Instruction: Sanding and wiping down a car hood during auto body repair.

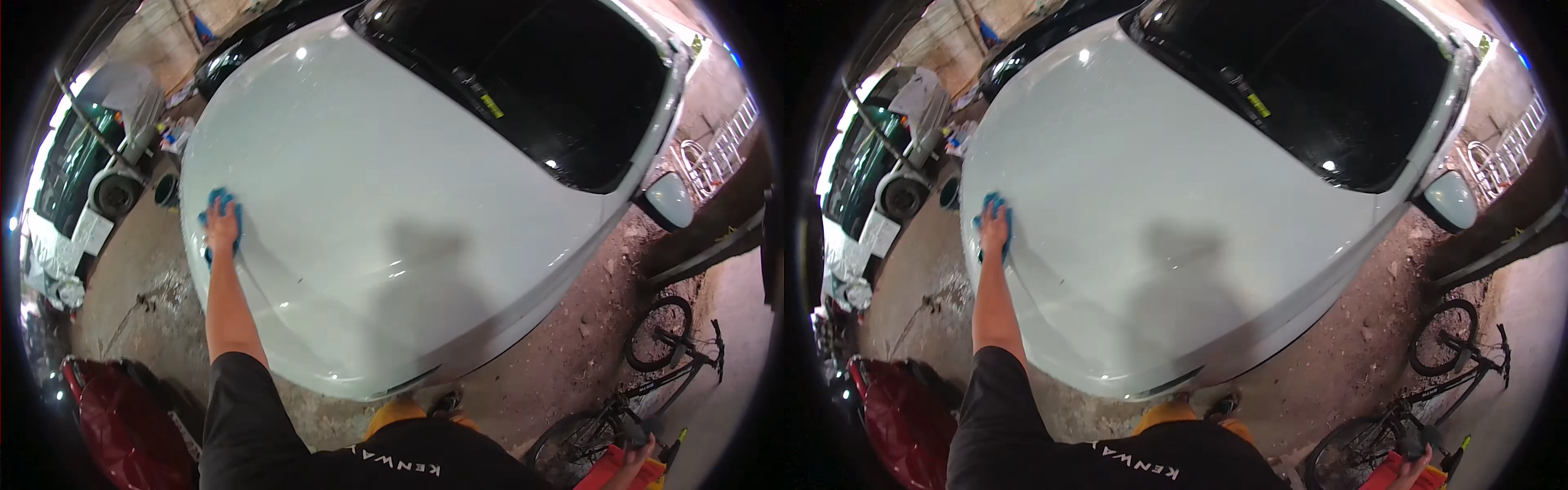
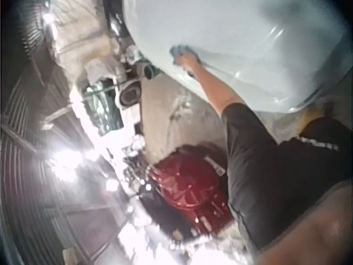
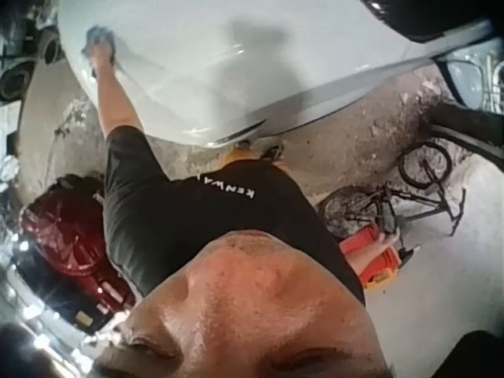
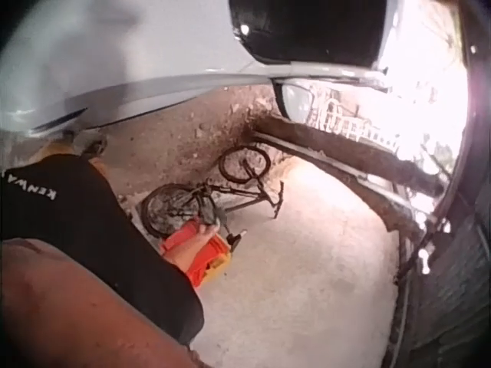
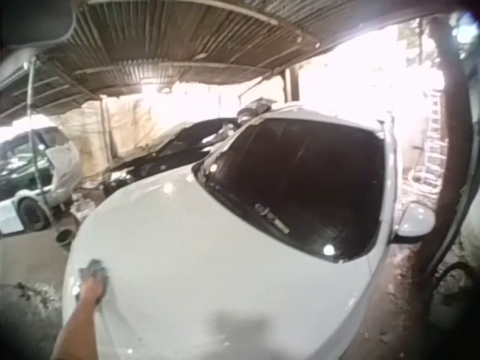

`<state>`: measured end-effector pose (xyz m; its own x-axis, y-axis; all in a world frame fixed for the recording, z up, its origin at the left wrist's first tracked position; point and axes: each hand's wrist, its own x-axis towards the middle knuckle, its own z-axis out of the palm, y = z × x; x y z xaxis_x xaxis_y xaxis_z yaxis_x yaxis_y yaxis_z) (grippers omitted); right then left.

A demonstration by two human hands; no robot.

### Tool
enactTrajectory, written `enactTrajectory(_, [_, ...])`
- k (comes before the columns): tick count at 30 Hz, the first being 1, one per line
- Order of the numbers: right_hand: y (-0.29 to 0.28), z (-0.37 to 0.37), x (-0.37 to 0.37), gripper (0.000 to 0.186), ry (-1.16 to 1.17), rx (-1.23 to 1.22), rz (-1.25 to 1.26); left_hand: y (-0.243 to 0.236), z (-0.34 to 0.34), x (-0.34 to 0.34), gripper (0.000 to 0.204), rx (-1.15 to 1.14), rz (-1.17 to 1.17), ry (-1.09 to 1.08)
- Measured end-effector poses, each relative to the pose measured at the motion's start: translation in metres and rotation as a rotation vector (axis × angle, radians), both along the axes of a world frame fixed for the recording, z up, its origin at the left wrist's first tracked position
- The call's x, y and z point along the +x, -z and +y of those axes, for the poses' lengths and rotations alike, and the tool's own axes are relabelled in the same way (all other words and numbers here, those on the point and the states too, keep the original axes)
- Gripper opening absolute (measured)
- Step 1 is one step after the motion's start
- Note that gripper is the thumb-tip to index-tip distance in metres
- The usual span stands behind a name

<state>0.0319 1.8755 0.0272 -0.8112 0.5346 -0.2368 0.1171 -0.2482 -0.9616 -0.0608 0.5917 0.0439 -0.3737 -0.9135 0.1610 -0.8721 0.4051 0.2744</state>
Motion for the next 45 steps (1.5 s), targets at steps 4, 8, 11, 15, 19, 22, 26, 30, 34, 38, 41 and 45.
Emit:
enactTrajectory(4, [-0.056, 0.074, -0.001, 0.063, -0.206, 0.295, 0.316, 0.048, 0.013, 0.071, 0.066, 0.024, -0.042, -0.1])
enactTrajectory(8, [-0.085, -0.033, -0.189, 0.04, -0.027, -0.022, 0.184, -0.004, 0.29, -0.007, 0.053, -0.352, 0.0, 0.367])
enactTrajectory(11, [-0.143, -0.196, -0.34, 0.04, -0.393, -0.109, 0.286, -0.019, 0.425, -0.083, 0.056, -0.115, 0.118, 0.755])
enactTrajectory(15, [-0.21, -0.4, -0.43, 0.042, -0.702, -0.126, 0.307, -0.024, 0.474, -0.118, 0.053, -0.09, 0.258, 1.169])
enactTrajectory(19, [-0.249, -0.459, -0.377, 0.036, -0.729, -0.086, 0.311, 0.02, 0.352, -0.018, 0.05, -0.235, 0.249, 0.826])
enactTrajectory(22, [-0.236, -0.439, -0.334, 0.034, -0.653, -0.112, 0.323, 0.01, 0.202, 0.088, 0.044, -0.063, 0.415, 0.429])
enactTrajectory(26, [-0.152, -0.483, -0.357, 0.019, -0.266, 0.377, 0.184, 0.029, 0.052, 0.148, 0.06, 0.007, 0.271, -0.059])
enactTrajectory(30, [-0.105, -0.631, -0.355, 0.032, -0.451, 0.917, 0.061, -0.005, 0.205, 0.019, 0.069, -0.116, 0.049, 0.246])
enactTrajectory(34, [-0.031, -0.815, -0.31, 0.054, -0.594, 1.558, 0.543, -0.035, 0.258, -0.049, 0.039, -0.078, 0.238, 0.751])
enactTrajectory(38, [-0.023, -0.891, -0.222, 0.053, -1.237, 1.278, 1.086, -0.103, 0.252, -0.075, 0.031, -0.043, 0.417, 0.356])
enactTrajectory(41, [-0.036, -0.877, -0.318, 0.051, -1.122, 1.449, 0.724, -0.158, 0.271, -0.096, 0.034, -0.094, 0.417, 0.44])
enactTrajectory(45, [-0.033, -0.865, -0.413, 0.042, -0.602, 1.477, 0.601, -0.173, 0.292, -0.147, 0.035, -0.166, 0.304, 0.513])
